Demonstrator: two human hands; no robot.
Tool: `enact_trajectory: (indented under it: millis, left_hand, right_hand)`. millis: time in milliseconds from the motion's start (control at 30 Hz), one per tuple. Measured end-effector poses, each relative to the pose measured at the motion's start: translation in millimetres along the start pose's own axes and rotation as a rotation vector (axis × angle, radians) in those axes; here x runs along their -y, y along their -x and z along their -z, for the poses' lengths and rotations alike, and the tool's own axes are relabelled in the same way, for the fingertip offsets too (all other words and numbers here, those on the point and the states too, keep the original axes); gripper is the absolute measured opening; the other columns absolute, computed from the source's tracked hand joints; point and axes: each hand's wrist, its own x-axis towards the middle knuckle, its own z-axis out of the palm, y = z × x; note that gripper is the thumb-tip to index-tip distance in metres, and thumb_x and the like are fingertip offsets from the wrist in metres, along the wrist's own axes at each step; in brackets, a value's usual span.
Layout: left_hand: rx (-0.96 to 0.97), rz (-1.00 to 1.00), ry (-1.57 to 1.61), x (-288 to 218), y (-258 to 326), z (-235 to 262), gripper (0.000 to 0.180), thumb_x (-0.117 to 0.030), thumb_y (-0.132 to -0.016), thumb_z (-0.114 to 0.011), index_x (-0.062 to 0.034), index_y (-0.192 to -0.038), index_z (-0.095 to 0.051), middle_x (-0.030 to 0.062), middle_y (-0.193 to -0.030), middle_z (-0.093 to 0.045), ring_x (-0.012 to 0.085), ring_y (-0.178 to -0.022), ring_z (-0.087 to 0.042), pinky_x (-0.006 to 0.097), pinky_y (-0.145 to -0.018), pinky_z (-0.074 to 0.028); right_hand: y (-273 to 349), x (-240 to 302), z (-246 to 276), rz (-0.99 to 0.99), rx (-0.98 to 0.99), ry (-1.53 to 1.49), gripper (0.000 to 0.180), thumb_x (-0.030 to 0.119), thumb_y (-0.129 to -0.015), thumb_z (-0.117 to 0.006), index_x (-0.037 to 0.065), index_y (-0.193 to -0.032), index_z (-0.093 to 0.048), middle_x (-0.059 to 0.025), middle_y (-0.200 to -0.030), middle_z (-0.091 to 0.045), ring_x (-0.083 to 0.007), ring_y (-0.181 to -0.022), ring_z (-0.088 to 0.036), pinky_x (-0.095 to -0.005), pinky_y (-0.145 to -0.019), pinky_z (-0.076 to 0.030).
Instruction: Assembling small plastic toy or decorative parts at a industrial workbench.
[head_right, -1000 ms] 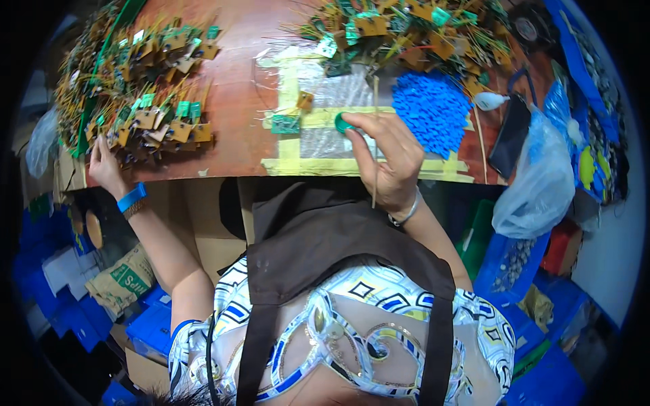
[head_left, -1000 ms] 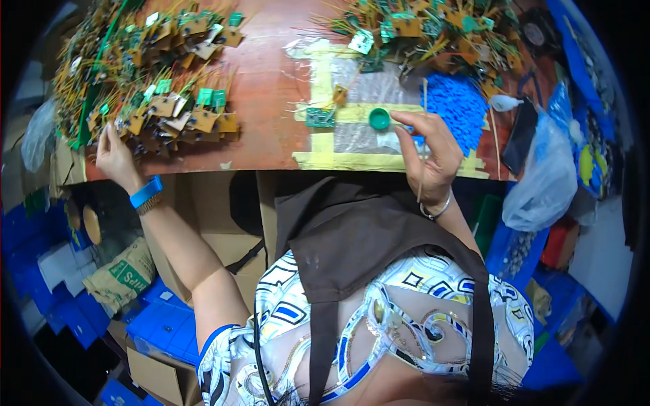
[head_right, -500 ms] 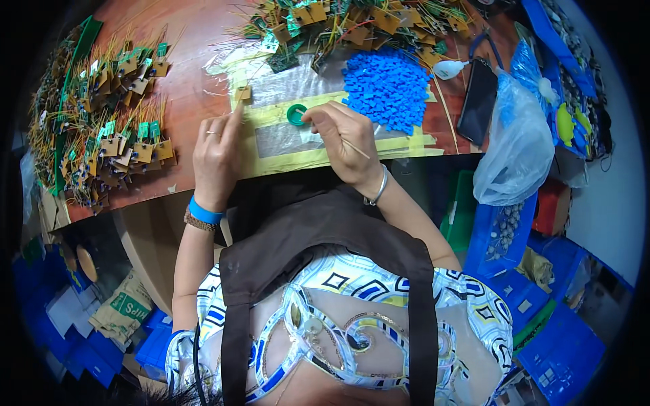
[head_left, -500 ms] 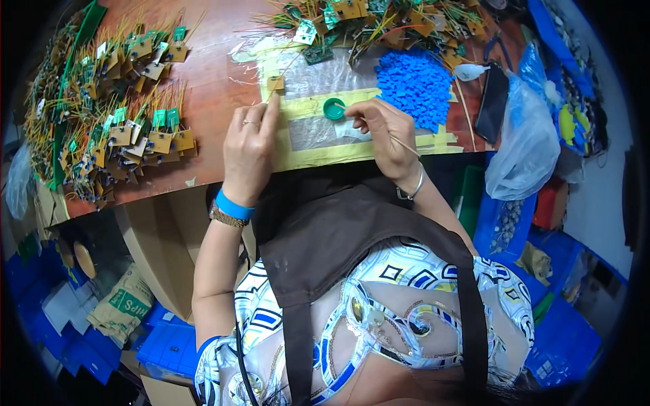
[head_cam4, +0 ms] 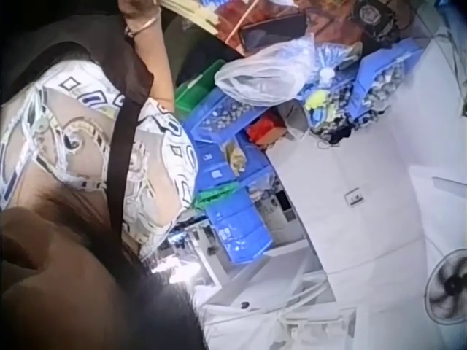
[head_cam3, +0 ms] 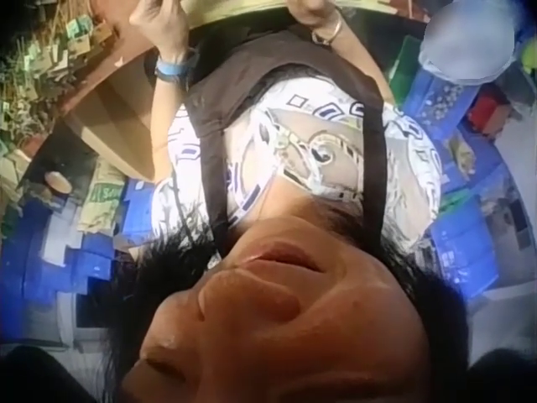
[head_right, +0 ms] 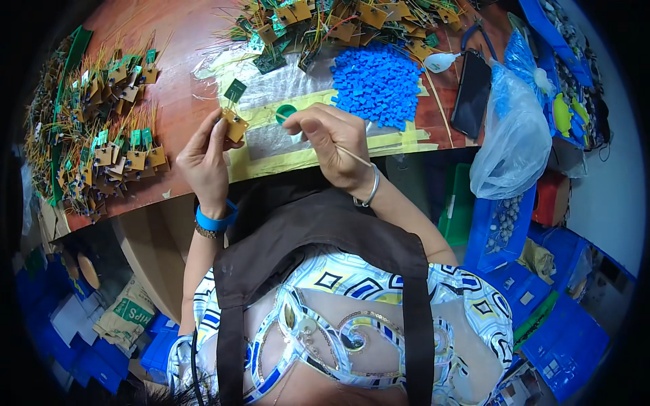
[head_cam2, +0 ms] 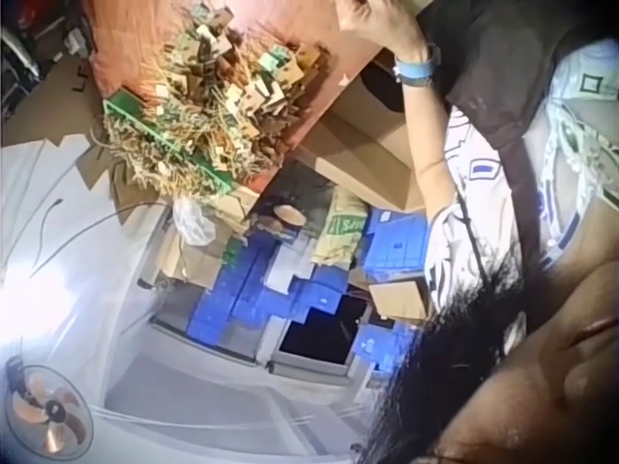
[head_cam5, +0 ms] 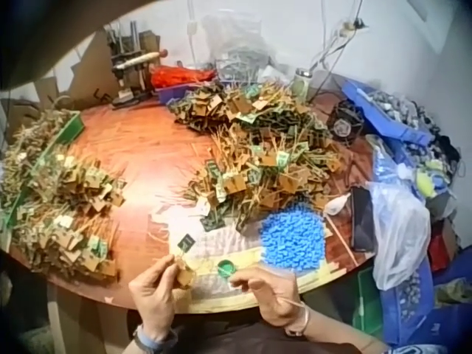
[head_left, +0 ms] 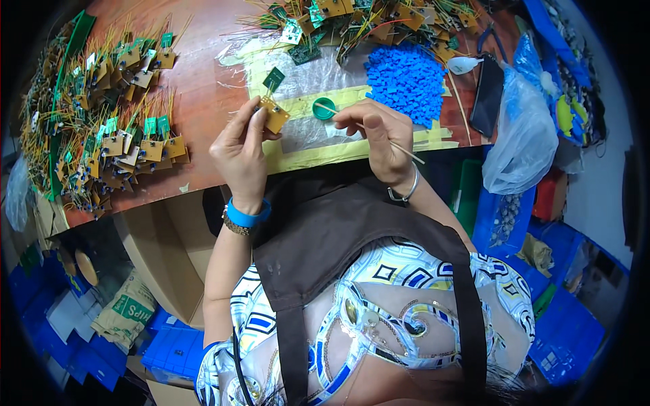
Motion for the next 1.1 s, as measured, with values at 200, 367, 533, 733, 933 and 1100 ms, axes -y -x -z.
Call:
enact_trajectory:
  millis: [200,367,533,733,933,1100]
  left_hand:
    - [0.194,0.281,0.245,-14.9,8.2,-13.0,0.035,-0.004,-0.093,-0.061,0.0051,-0.127,-0.056,0.0075,-0.093,-0.065,0.0141,-0.075,-0.066,0.026,-0.072,-0.056]
    - [0.217,0.367,0.394,-19.4,12.5,-17.2,0.042,0.000,-0.092,-0.060,0.0065,-0.132,-0.050,0.0089,-0.095,-0.064,0.0160,-0.083,-0.067,0.026,-0.077,-0.056]
    - [0.227,0.340,0.426,-22.0,14.7,-18.4,0.044,0.002,-0.091,-0.061,0.0067,-0.133,-0.050,0.0093,-0.096,-0.064,0.0165,-0.083,-0.069,0.025,-0.077,-0.056]
    - [0.208,0.334,0.423,-20.4,15.8,-16.4,0.043,0.003,-0.090,-0.063,0.0048,-0.131,-0.053,0.0072,-0.094,-0.063,0.0160,-0.082,-0.068,0.025,-0.076,-0.056]
    - [0.244,0.357,0.409,-20.0,13.7,-13.7,0.044,0.004,-0.088,-0.062,0.0027,-0.131,-0.053,0.0044,-0.099,-0.060,0.0138,-0.087,-0.064,0.028,-0.081,-0.057]
    - [0.135,0.497,0.505,-25.3,7.9,-11.3,0.044,0.003,-0.088,-0.064,0.0056,-0.130,-0.051,0.0060,-0.091,-0.060,0.0182,-0.082,-0.067,0.028,-0.078,-0.057]
  right_hand:
    - [-6.3,14.8,-14.4,0.032,0.069,-0.188,0.057,0.045,-0.102,-0.039,-0.004,-0.096,-0.066,-0.0106,-0.088,-0.066,-0.0136,-0.072,-0.059,-0.0238,-0.063,-0.044]
    - [-5.8,11.1,-17.3,-0.065,0.069,-0.263,0.056,0.044,-0.102,-0.040,-0.005,-0.097,-0.066,-0.0103,-0.093,-0.066,-0.0120,-0.076,-0.059,-0.0232,-0.067,-0.046]
    - [-7.0,7.7,-18.3,-0.056,0.073,-0.239,0.052,0.040,-0.103,-0.040,-0.005,-0.098,-0.066,-0.0106,-0.091,-0.066,-0.0133,-0.077,-0.061,-0.0241,-0.070,-0.048]
    - [-9.5,6.8,-17.0,0.138,0.109,-0.008,0.028,0.021,-0.098,-0.054,-0.004,-0.098,-0.067,-0.0132,-0.086,-0.066,-0.0205,-0.077,-0.064,-0.0298,-0.069,-0.050]
    - [-9.8,17.7,-13.5,0.227,0.100,0.117,0.014,0.009,-0.090,-0.063,-0.001,-0.097,-0.069,-0.0131,-0.088,-0.066,-0.0247,-0.080,-0.064,-0.0315,-0.071,-0.051]
    - [-2.6,15.2,21.5,0.050,-0.119,-0.135,0.033,0.021,-0.103,-0.044,-0.003,-0.102,-0.066,-0.0114,-0.093,-0.068,-0.0161,-0.082,-0.064,-0.0276,-0.068,-0.047]
